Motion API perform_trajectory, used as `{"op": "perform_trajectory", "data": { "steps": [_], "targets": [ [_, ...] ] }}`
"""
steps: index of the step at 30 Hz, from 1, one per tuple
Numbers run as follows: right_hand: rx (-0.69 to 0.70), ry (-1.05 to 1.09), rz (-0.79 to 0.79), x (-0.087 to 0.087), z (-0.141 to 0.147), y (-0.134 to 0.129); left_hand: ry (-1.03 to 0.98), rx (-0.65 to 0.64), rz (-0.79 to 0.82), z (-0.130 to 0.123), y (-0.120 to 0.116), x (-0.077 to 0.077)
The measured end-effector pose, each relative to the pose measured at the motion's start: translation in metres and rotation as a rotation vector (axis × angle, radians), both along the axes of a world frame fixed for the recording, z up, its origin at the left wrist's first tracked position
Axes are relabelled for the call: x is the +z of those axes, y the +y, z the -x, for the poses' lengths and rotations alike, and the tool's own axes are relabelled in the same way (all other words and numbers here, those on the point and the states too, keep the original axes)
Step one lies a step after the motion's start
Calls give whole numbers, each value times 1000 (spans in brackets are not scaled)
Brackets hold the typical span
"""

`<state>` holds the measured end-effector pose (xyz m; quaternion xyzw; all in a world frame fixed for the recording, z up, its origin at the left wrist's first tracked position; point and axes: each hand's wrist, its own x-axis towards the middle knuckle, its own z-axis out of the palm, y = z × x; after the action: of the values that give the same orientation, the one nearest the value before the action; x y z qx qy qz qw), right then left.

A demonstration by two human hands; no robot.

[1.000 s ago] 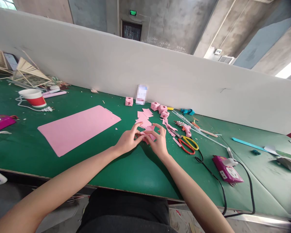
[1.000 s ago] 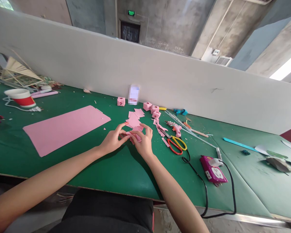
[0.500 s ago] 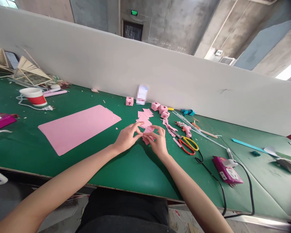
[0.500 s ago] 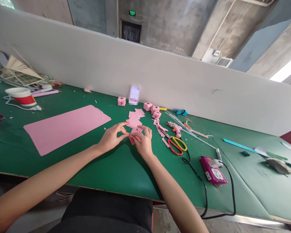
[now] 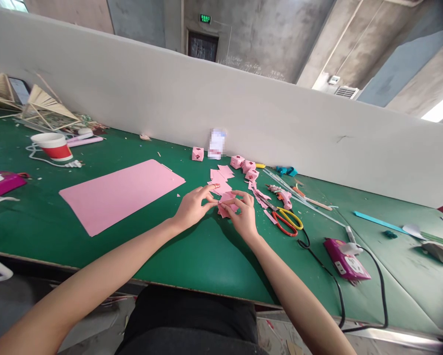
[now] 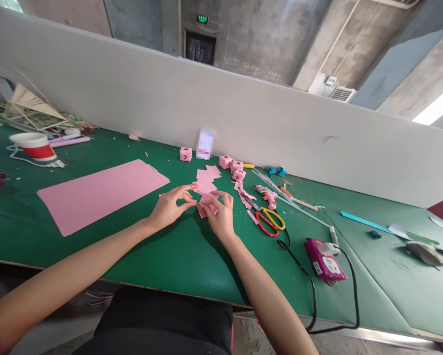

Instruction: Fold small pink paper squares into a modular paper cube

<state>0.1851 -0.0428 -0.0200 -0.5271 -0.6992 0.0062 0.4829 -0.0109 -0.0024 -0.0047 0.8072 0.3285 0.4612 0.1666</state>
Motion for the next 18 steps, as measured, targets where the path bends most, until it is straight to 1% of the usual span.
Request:
{"op": "perform_trajectory", "data": {
  "steps": [5,8,12,15,18],
  "targets": [
    [14,-13,26,1,-1,0,27,4,-63,1,3,-3],
    [30,-16,-3,2,0,-1,31,-14,-71,2,3,-3],
    [36,-41,-32,6,1,-3,15,-48,-29,2,2,-2],
    [-4,2,-31,6,2,-2,-20,-70,11,1,1,-1],
    [-27,56,-1,6,1,-1,-53,-89,119,0,1,0]
  ]
}}
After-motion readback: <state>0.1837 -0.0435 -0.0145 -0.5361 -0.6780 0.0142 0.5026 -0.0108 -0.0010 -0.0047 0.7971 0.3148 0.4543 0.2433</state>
